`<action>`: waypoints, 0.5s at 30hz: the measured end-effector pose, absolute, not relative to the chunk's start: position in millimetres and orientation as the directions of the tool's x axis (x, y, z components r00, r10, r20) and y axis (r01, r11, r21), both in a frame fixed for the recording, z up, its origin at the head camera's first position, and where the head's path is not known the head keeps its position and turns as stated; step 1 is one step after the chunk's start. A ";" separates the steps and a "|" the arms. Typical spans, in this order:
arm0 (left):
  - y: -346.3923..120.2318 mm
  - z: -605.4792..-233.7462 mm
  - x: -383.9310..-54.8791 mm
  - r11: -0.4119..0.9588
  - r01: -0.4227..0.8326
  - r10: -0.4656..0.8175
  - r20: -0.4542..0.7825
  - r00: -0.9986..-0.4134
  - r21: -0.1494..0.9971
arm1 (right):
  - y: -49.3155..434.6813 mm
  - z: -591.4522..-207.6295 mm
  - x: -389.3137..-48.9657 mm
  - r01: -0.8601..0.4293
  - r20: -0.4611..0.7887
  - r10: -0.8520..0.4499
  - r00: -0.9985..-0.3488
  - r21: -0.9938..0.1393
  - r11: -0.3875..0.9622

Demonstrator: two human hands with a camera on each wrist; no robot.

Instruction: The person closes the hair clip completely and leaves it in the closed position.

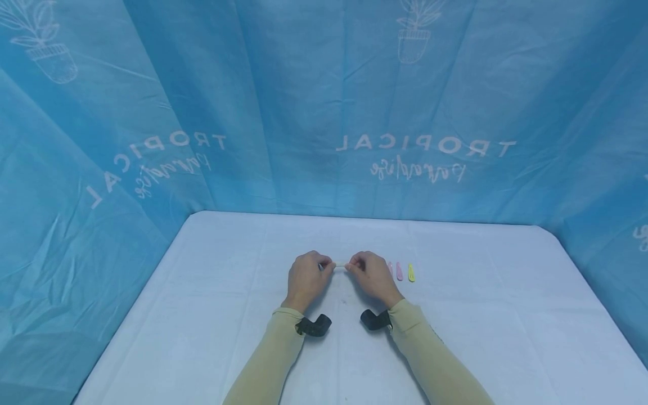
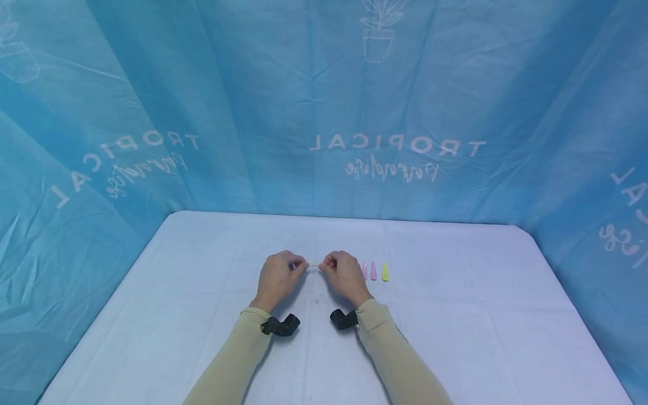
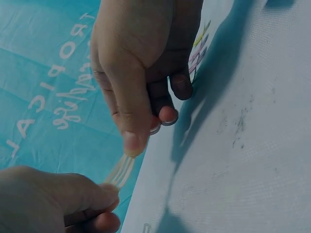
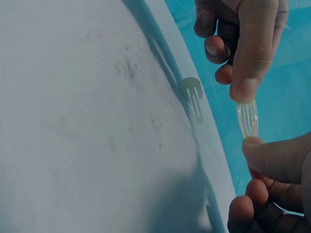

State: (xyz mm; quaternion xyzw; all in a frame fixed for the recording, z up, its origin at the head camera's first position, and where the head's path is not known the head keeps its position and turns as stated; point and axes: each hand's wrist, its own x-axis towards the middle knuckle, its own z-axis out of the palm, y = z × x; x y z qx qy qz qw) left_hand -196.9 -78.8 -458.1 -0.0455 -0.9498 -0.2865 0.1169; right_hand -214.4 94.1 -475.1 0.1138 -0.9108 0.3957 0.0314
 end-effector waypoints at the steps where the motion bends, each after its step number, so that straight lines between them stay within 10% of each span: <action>1: -78.9 -458.6 -197.0 0.834 0.157 0.021 0.253 -0.967 0.529 | 93.9 -475.1 -214.3 -0.233 0.149 -0.182 -0.972 -0.713 0.661; 15: -78.1 -460.3 -197.9 0.826 0.152 0.016 0.247 -0.969 0.543 | 93.1 -473.1 -214.2 -0.196 0.131 -0.148 -0.980 -0.747 0.635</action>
